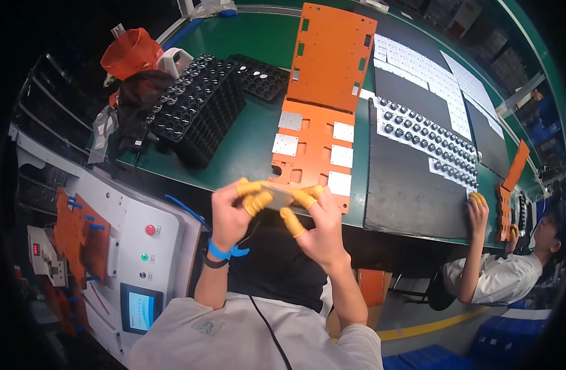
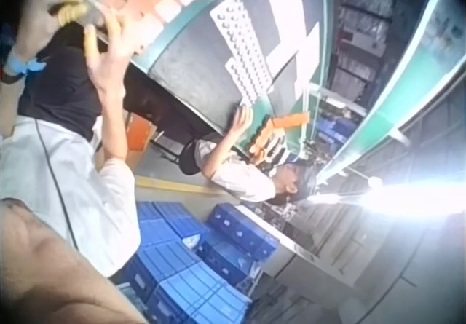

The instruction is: Assembling small electronic components onto an orange fixture and then loading it into a processing machine for testing or pressing.

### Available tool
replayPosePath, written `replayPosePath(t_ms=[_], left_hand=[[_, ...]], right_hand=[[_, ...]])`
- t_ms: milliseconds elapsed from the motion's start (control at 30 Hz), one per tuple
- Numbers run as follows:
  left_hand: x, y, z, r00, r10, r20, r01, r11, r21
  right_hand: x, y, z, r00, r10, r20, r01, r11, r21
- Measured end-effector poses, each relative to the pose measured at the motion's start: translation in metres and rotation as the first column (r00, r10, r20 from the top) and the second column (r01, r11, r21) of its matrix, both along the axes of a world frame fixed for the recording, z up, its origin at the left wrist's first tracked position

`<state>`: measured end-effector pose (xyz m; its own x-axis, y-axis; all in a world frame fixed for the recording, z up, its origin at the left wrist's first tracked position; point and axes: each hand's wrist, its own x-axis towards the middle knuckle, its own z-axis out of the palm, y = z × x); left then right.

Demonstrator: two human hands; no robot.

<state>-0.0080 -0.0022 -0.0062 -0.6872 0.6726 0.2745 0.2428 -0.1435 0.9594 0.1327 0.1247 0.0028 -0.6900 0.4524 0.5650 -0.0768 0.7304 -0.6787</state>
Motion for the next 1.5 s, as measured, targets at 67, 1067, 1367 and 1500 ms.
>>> replayPosePath(t_ms=[67, 1067, 1367, 1500], left_hand=[[-0.015, 0.01, -0.012, 0.989, 0.129, 0.069, -0.125, 0.991, -0.055], [-0.071, 0.035, -0.025, 0.994, -0.008, -0.106, -0.047, 0.863, -0.503], [-0.073, 0.034, -0.032, 0.999, -0.028, 0.028, 0.037, 0.897, -0.44], [-0.073, 0.036, -0.026, 0.999, -0.046, 0.025, 0.053, 0.878, -0.476]], right_hand=[[0.004, 0.0, 0.001, 0.997, -0.069, 0.041, 0.073, 0.993, -0.097], [0.018, 0.01, -0.014, 0.993, -0.119, 0.01, 0.12, 0.987, -0.108], [0.02, 0.015, -0.019, 0.989, -0.147, 0.014, 0.147, 0.98, -0.135], [0.02, 0.016, -0.021, 0.988, -0.151, 0.017, 0.152, 0.977, -0.149]])
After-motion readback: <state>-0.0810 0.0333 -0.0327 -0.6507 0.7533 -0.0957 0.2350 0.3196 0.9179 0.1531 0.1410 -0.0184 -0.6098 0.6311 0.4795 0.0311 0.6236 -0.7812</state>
